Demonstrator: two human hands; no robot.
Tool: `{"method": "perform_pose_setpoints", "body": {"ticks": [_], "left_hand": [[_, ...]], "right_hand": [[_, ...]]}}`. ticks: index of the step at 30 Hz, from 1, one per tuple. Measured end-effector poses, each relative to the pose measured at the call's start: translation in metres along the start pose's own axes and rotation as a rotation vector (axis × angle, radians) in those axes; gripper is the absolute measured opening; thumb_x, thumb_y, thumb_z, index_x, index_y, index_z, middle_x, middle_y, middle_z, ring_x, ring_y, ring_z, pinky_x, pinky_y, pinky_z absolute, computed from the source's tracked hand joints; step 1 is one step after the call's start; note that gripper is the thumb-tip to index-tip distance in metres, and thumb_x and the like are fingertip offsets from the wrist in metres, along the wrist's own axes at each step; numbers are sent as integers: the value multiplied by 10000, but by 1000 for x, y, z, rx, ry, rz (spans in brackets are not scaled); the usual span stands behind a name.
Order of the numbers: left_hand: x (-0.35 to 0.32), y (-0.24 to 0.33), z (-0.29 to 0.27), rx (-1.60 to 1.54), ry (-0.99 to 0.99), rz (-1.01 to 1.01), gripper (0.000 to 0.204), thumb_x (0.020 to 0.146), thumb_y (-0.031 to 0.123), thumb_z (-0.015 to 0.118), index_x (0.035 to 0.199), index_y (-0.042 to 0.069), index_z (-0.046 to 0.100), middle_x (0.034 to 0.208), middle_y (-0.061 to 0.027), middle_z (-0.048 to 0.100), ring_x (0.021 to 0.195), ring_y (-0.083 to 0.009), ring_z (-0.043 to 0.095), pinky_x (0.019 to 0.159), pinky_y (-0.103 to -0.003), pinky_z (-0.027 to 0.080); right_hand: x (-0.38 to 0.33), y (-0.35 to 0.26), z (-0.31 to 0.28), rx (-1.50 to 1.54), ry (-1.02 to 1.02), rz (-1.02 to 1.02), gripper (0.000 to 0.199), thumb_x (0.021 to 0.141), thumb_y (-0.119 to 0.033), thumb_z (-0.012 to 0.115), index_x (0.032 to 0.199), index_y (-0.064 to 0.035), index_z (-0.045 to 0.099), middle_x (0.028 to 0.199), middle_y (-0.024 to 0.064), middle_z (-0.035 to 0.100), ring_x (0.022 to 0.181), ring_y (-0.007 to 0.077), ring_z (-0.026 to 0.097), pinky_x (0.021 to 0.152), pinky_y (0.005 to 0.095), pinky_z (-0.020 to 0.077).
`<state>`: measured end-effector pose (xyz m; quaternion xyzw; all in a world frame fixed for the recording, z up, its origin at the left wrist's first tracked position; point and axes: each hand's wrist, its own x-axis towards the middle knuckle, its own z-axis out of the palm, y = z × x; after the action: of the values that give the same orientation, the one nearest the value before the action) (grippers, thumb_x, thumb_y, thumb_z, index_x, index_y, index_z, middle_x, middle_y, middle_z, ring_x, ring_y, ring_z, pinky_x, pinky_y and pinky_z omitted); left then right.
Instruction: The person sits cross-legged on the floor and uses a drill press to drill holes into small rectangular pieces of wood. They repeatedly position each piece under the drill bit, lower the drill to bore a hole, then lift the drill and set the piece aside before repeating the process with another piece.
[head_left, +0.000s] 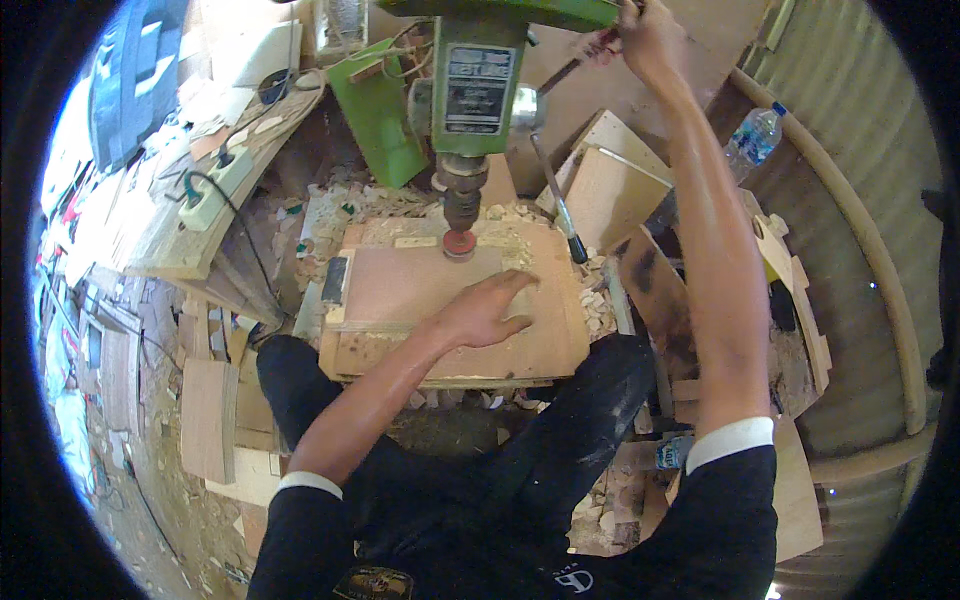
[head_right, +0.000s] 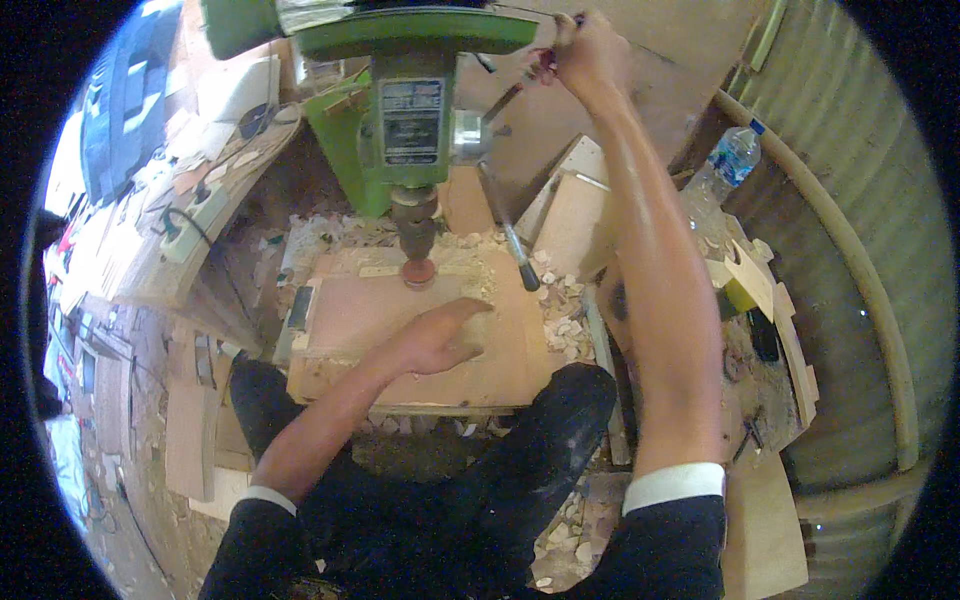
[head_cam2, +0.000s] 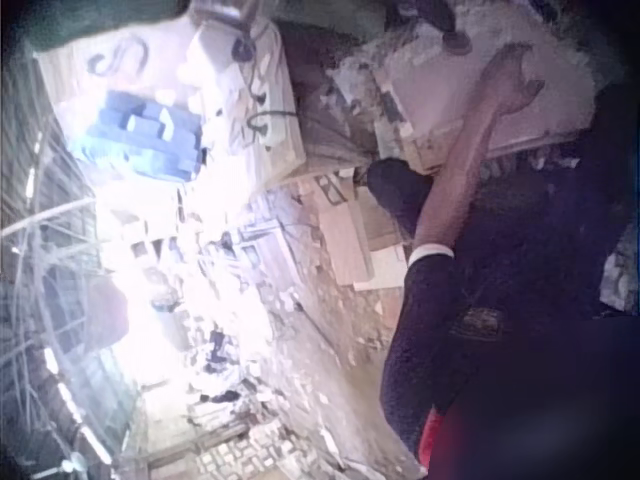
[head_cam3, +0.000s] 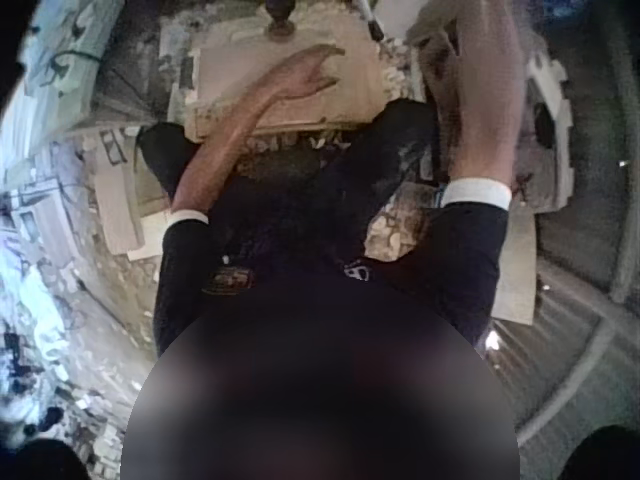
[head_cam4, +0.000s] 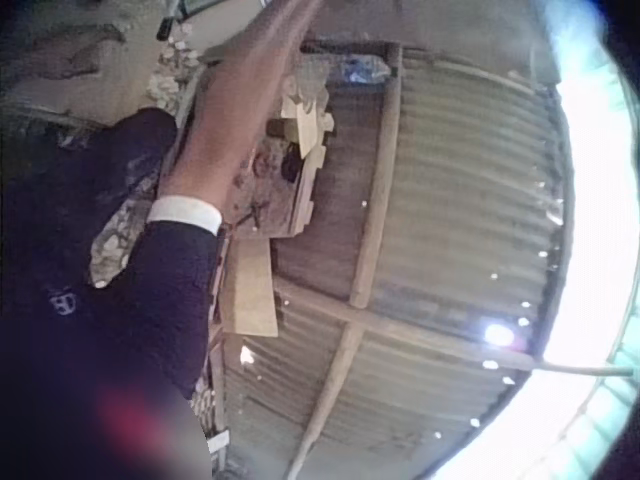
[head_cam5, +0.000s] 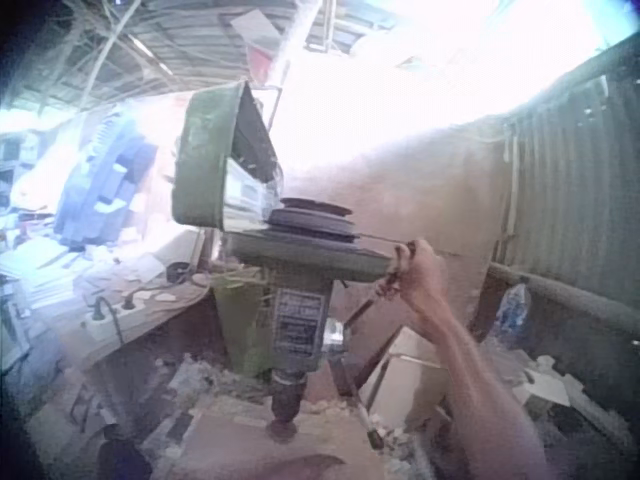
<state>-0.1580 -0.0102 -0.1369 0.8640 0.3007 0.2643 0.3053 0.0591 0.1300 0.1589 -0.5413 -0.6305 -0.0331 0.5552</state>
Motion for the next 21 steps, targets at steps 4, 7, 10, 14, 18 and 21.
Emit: {"method": "perform_pose_setpoints", "body": {"ticks": [4,7,10,14,18,21], "left_hand": [[66,57,3,-1090,156,-50,351,1040,293,583,1247,9,581,1284,-197,641,1250,-365,594,1108,-489,473],[93,87,-8,-1953,-178,175,341,1061,319,516,1187,17,614,1237,-205,660,1225,-356,598,1150,-545,426],[96,99,-23,-2082,-144,117,354,1054,295,492,1079,-29,634,1240,-258,633,1297,-390,524,1225,-573,318],[87,106,-31,-1977,-228,61,648,1050,279,500,1529,-100,283,1604,-293,323,1536,-419,267,1269,-566,232],[83,102,-25,-1935,-211,92,619,1022,255,544,1497,-87,343,1570,-272,378,1513,-410,312,1266,-548,251],[95,94,-12,-1737,-189,290,535,1025,312,534,1429,-31,464,1459,-220,530,1433,-362,450,1232,-526,322]], "right_hand": [[42,23,27,147,-101,76,285,1062,-270,568,1193,-17,568,756,109,693,759,237,717,649,405,586],[28,19,-3,796,-255,105,531,1042,-381,590,1455,-116,386,1025,222,669,787,336,706,604,567,558],[-59,34,-89,30,266,-175,372,982,-272,643,1223,12,628,1017,237,720,882,363,700,780,456,531],[-262,69,-250,-306,470,89,287,983,-150,649,1218,15,669,1083,122,726,990,212,680,892,339,525],[-395,105,-358,-1129,272,943,545,970,-484,621,1180,16,680,1122,257,719,1060,425,690,915,517,530],[-441,149,-375,-1280,0,623,519,952,-551,626,1044,-44,678,1052,217,706,999,417,676,851,530,516]]}}
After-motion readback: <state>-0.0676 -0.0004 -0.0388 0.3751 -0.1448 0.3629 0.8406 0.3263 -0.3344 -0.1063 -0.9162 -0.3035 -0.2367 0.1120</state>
